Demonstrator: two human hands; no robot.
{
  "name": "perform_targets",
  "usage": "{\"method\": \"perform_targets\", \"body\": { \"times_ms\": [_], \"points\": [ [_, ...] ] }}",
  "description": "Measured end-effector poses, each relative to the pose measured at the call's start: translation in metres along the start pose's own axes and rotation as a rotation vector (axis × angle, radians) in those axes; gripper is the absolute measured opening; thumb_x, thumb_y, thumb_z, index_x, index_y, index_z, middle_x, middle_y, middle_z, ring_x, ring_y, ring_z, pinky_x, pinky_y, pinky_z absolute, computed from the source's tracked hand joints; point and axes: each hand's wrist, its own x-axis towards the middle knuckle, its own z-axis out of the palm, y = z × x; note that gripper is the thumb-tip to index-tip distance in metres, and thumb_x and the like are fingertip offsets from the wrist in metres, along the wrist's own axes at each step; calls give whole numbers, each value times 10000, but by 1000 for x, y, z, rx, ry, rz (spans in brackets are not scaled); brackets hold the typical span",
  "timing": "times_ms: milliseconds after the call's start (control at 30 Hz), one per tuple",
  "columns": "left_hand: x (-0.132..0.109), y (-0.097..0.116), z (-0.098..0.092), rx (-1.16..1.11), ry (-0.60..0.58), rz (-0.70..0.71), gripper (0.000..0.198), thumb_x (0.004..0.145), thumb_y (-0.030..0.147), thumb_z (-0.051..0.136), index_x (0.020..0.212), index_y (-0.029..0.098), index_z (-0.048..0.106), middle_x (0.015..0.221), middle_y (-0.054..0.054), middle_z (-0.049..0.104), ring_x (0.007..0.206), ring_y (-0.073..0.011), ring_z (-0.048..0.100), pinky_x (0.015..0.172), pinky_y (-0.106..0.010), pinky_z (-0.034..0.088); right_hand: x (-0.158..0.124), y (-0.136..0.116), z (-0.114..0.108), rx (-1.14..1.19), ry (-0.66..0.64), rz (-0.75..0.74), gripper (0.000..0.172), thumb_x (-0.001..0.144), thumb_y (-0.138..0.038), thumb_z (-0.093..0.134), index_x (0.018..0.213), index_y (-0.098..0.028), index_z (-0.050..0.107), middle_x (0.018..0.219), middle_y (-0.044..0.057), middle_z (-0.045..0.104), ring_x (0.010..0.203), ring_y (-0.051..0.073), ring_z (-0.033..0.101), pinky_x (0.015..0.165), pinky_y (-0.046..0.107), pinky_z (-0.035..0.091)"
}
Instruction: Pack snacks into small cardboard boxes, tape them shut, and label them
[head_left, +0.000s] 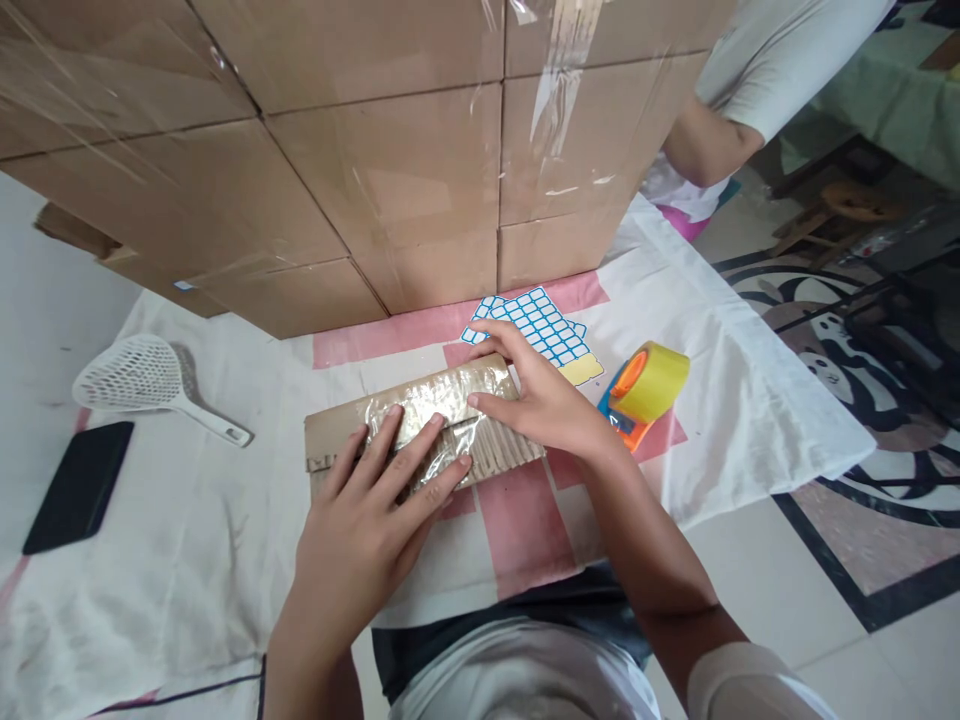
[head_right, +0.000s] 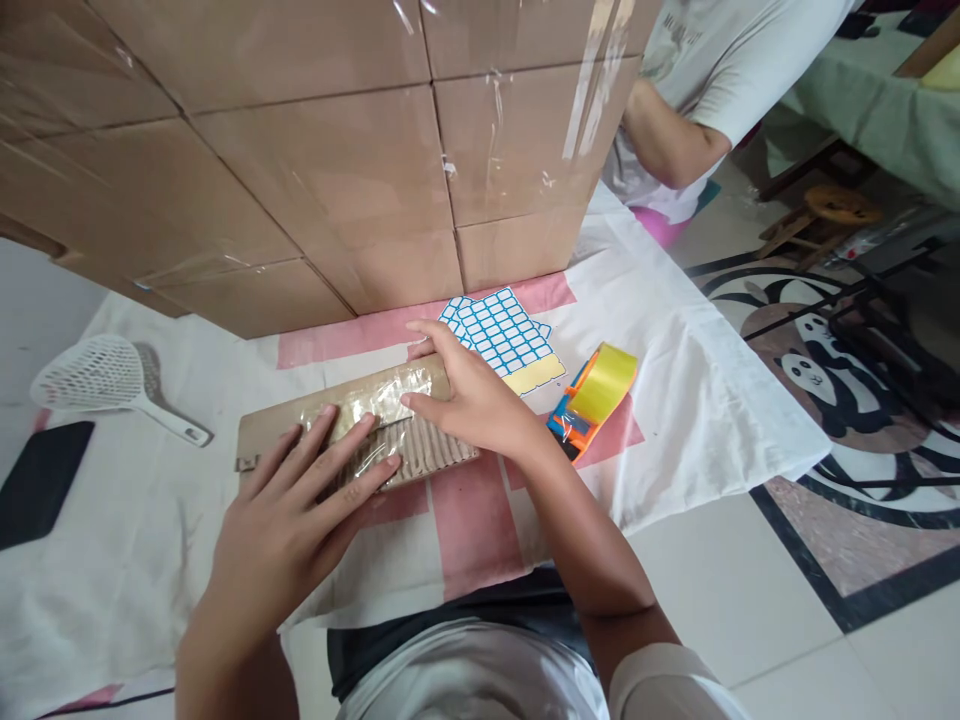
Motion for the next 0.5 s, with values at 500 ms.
{"method": "perform_targets", "body": {
  "times_ms": [500],
  "points": [
    [21,41,17,-47,99,4,470,941,25,430,1329,200,629,1417,1,634,1306,-224,590,1181,-429,302,11,5,3,43,88,33,164,845,-205,628,1009,-210,631,1037,15,672,1010,187,626,926,338,467]
  ]
}}
